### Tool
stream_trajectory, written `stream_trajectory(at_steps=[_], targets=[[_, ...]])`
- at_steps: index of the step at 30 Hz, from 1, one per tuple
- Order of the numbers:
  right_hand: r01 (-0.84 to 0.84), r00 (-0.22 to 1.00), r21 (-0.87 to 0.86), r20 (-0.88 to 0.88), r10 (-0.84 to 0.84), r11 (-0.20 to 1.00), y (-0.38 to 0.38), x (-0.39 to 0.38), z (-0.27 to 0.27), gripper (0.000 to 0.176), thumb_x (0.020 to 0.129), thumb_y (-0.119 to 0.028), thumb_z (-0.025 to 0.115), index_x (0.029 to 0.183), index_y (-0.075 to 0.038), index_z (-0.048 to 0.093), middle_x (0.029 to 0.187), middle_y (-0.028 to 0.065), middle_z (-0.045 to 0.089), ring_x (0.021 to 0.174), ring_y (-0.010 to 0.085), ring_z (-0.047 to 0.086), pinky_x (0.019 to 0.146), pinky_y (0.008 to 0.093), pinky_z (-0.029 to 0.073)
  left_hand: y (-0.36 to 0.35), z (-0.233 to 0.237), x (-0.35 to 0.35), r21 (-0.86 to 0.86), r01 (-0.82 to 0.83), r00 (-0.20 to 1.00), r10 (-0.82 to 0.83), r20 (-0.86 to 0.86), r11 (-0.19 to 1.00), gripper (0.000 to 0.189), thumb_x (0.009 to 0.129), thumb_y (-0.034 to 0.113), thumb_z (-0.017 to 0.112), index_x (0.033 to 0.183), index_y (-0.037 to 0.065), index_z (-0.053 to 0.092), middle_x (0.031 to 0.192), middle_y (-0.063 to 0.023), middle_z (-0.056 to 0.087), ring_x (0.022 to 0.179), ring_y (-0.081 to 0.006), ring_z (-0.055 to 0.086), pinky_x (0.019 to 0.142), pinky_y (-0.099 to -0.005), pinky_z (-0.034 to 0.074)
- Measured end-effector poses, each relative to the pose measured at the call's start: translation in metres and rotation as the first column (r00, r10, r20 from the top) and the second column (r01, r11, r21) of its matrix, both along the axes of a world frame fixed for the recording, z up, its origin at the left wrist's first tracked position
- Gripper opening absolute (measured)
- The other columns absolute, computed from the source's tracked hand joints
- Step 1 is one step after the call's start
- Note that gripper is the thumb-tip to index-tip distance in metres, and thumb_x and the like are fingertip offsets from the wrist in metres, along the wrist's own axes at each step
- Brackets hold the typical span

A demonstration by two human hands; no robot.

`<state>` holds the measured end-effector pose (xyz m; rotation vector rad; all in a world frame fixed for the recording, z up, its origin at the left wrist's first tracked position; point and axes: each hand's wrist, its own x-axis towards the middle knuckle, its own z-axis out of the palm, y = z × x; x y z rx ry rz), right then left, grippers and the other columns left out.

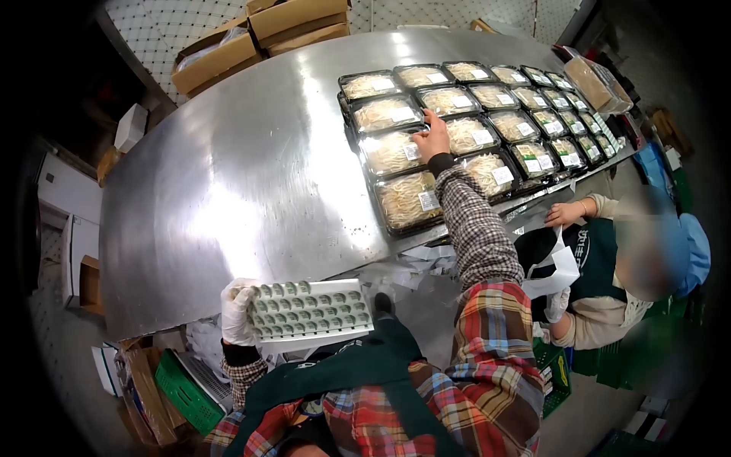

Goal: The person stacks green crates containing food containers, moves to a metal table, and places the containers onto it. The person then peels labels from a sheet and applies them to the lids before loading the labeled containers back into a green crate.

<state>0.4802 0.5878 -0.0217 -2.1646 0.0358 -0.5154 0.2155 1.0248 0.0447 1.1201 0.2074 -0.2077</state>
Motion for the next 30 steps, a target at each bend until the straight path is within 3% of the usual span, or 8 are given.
stream_trajectory(at_steps=[4,6,8,14,19,23,27,30], targets=[[0.038,0.999,-0.383,0.026,-0.030,0.923,0.002,0.010,-0.024,0.058,0.077,0.005,0.060,0.130,-0.007,0.041,0.118,0.0140,0.049,0.084,0.0239,0.061,0.074,0.0358,0.050,0.006,-0.013,-0.001,-0.024,-0.135,0.991,0.135,0.020,0.991,0.015,0.079,0.013,0.071,0.085,0.000,0.063,0.074,-0.0043,0.066,0.062,-0.0115,0.062,0.058,-0.0227,0.050],[0.189,0.967,-0.672,0.256,-0.015,0.716,-0.006,0.015,-0.019,0.057,0.076,0.006,0.055,0.130,-0.010,0.042,0.116,0.0132,0.050,0.092,0.0296,0.058,0.077,0.0404,0.046,0.005,-0.013,0.002,-0.034,-0.186,0.982,0.187,0.027,0.982,0.015,0.080,0.012,0.071,0.084,0.001,0.063,0.073,-0.0040,0.065,0.061,-0.0115,0.061,0.058,-0.0227,0.050],[0.205,0.978,-0.666,0.168,-0.125,0.718,-0.011,0.028,-0.006,0.058,0.076,0.003,0.059,0.129,-0.011,0.041,0.109,0.0090,0.057,0.096,0.0255,0.056,0.082,0.0385,0.042,0.001,-0.011,0.004,-0.031,-0.198,0.979,0.199,0.031,0.980,0.016,0.081,0.015,0.071,0.083,0.001,0.062,0.072,-0.0033,0.065,0.062,-0.0107,0.060,0.058,-0.0221,0.050],[0.157,0.983,-0.028,-0.092,-0.159,0.987,-0.001,0.112,-0.003,0.061,0.075,-0.016,0.070,0.129,-0.006,0.043,0.084,0.0064,0.068,0.075,0.0202,0.062,0.071,0.0354,0.049,-0.020,-0.001,0.022,0.025,-0.225,0.972,0.223,0.069,0.974,0.022,0.082,0.020,0.071,0.085,0.001,0.061,0.075,-0.0034,0.065,0.066,-0.0096,0.059,0.061,-0.0216,0.048],[0.246,0.958,-0.744,0.089,-0.273,0.621,0.000,0.126,-0.016,0.046,0.079,-0.017,0.063,0.123,-0.017,0.048,0.099,0.0050,0.061,0.098,0.0240,0.056,0.078,0.0424,0.042,-0.025,0.010,0.023,0.100,-0.229,0.971,0.220,0.090,0.968,0.024,0.082,0.022,0.070,0.087,0.001,0.061,0.077,-0.0041,0.065,0.068,-0.0106,0.060,0.063,-0.0228,0.048],[0.274,0.952,-0.482,0.014,-0.305,0.832,-0.014,0.163,-0.013,0.033,0.076,-0.021,0.069,0.108,-0.015,0.059,0.107,0.0084,0.055,0.106,0.0266,0.051,0.089,0.0410,0.042,-0.031,0.018,0.028,0.118,-0.262,0.965,0.260,0.027,0.958,0.026,0.080,0.022,0.071,0.092,0.002,0.059,0.081,-0.0043,0.065,0.073,-0.0120,0.061,0.069,-0.0243,0.050],[0.222,0.967,-0.177,-0.082,-0.239,0.959,-0.004,0.233,-0.013,0.025,0.076,-0.028,0.068,0.078,-0.004,0.071,0.073,0.0120,0.068,0.069,0.0276,0.065,0.069,0.0374,0.051,-0.045,0.030,0.042,0.050,-0.279,0.959,0.276,0.055,0.959,0.024,0.081,0.015,0.067,0.098,0.002,0.057,0.086,-0.0057,0.064,0.077,-0.0133,0.062,0.072,-0.0264,0.052],[0.232,0.913,-0.228,-0.284,-0.293,0.946,0.020,0.261,-0.012,0.016,0.077,-0.028,0.067,0.080,-0.013,0.073,0.095,0.0093,0.066,0.095,0.0281,0.059,0.085,0.0418,0.047,-0.050,0.033,0.054,0.137,-0.329,0.944,0.327,0.039,0.934,0.022,0.082,0.014,0.066,0.099,0.001,0.057,0.086,-0.0062,0.064,0.077,-0.0133,0.062,0.072,-0.0263,0.051]])
